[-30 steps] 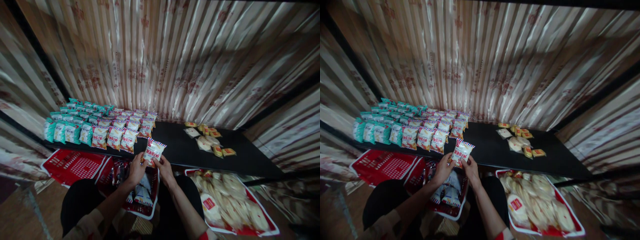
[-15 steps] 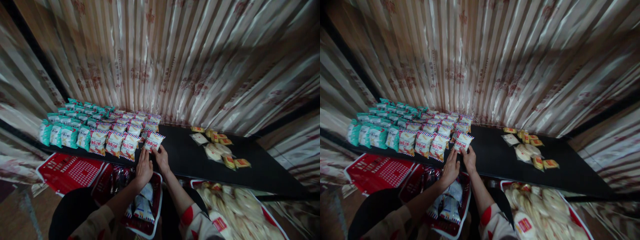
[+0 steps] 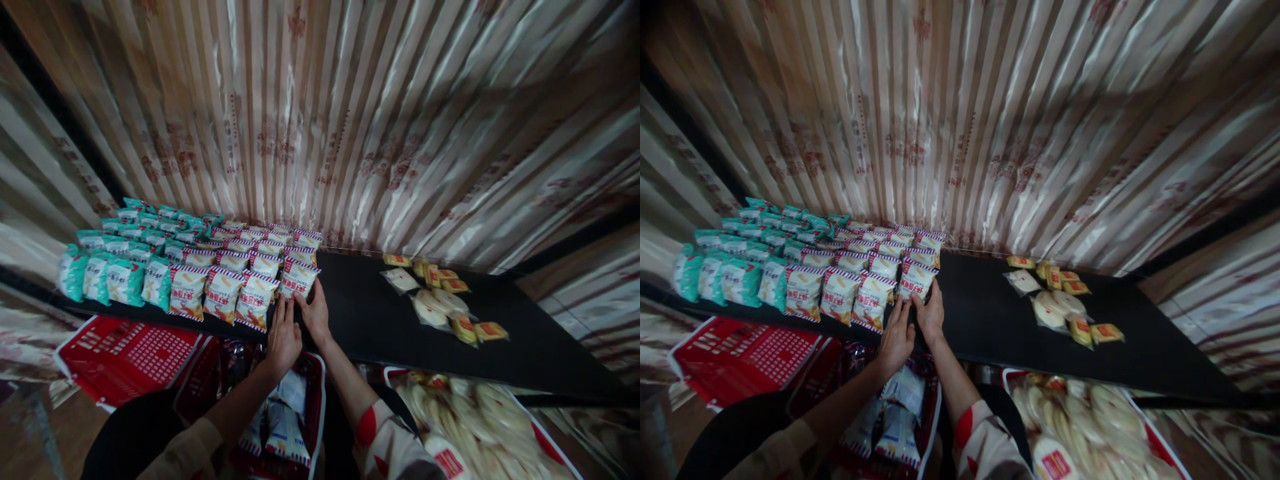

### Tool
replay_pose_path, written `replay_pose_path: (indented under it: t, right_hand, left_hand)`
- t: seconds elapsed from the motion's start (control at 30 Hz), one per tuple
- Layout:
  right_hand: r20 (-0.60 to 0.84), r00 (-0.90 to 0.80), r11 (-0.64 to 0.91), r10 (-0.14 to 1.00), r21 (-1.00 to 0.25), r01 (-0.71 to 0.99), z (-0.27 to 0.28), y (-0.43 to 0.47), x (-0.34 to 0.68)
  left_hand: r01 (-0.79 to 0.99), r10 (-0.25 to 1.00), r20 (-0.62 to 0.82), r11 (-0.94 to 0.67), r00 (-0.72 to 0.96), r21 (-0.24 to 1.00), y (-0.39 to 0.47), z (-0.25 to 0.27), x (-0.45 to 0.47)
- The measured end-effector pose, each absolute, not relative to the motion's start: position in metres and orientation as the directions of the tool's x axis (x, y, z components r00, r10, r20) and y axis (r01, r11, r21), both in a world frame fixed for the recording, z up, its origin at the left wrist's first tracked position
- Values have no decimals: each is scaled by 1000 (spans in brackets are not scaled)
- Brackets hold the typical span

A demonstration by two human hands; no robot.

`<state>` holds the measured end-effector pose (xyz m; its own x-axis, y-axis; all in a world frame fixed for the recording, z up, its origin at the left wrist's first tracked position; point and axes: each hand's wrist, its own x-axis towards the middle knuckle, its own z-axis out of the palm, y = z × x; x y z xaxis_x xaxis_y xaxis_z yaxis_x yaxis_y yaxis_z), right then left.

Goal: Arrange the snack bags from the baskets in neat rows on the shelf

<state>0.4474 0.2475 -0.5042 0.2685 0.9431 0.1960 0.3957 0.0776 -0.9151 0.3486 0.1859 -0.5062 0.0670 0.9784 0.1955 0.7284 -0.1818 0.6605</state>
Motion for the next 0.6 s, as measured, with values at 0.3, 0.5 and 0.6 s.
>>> replay_pose_path:
  t: [0.3,0.5,0.6]
  right_hand:
    - [186,296,21,937,-874,485,-507,251,444]
    - [169,294,12,941,-884,468,-509,247,446]
    - [187,335,30,924,-906,423,-509,232,442]
  left_hand:
    - [737,980,187,-180,73,652,190,-509,348]
    - [751,983,172,-165,70,639,190,-508,349]
    - [737,978,201,-175,55,653,185,-506,348]
